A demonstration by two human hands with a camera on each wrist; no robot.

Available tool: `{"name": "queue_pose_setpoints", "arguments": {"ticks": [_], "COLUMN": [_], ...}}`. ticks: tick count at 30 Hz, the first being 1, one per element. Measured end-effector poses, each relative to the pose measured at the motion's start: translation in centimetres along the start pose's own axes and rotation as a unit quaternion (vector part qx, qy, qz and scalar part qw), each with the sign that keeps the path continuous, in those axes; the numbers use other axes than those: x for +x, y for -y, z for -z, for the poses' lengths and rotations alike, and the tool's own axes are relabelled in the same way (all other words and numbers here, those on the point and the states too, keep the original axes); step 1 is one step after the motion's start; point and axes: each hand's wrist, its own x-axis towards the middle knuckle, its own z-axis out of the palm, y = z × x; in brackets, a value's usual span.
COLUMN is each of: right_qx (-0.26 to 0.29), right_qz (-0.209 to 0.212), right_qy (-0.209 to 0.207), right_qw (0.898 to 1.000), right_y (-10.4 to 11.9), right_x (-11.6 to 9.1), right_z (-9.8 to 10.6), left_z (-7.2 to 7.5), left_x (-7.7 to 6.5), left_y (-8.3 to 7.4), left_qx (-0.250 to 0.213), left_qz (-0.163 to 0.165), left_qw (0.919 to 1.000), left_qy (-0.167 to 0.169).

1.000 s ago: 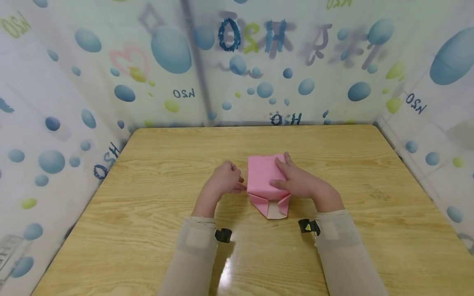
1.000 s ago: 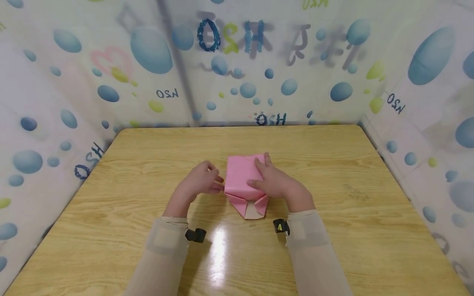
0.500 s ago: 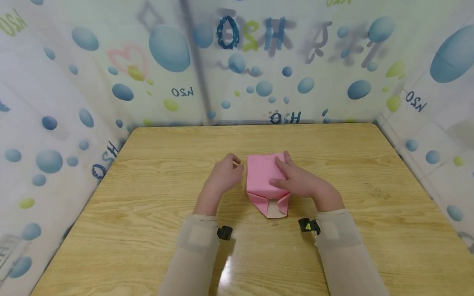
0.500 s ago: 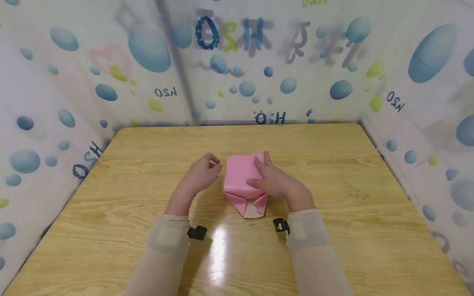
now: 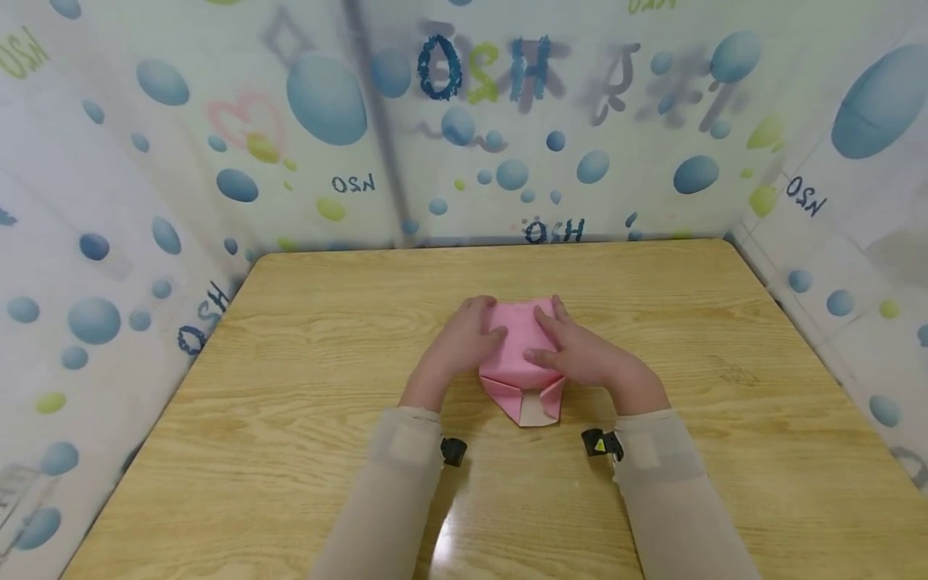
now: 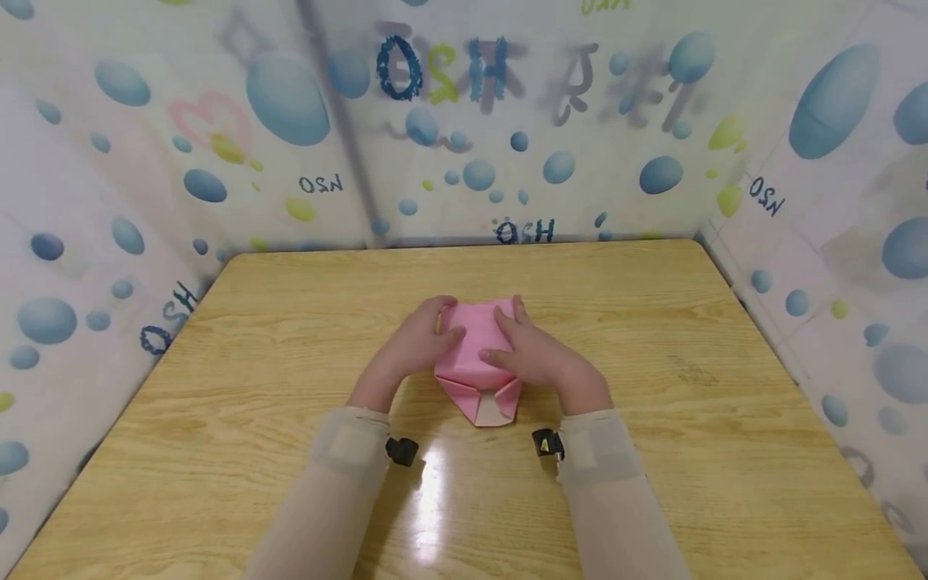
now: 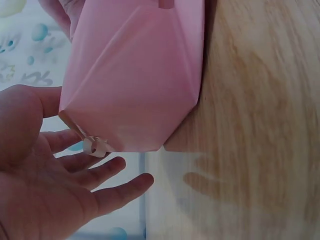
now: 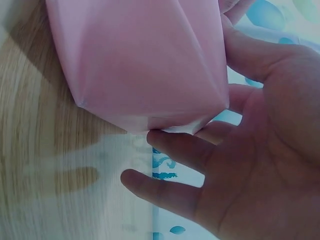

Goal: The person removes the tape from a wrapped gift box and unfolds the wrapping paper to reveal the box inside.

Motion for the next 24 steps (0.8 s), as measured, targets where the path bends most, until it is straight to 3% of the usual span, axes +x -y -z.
{"name": "queue_pose_setpoints", "arguments": {"ticks": [6,15,21,24], "right_qx": [-0.01,-0.071,-0.131,-0.158], "right_qz": [-0.002,0.025,-0.008,-0.016], "right_qy": [-0.021,-0.063,-0.104,-0.119], "right_qw": [1.0,0.995,0.986,0.98], "right_y": [0.3,0.7,0.9,1.3], "right_x": [-0.1,-0.4,-0.1,-0.1], "right_z": [-0.4,-0.2,-0.3,-0.6], "left_z": [0.1,0.8,0.0,-0.5], "left_x": [-0.5,-1.5,-2.2,-2.5], "left_y": [0.0,-0.4,-0.8,-1.2], "left_qx": [0.012,0.04,0.056,0.052], "left_qz": [0.009,0.073,0.11,0.138], "left_qw": [0.9998,0.9965,0.9923,0.9891], "left_qy": [-0.01,-0.007,0.011,-0.005]}}
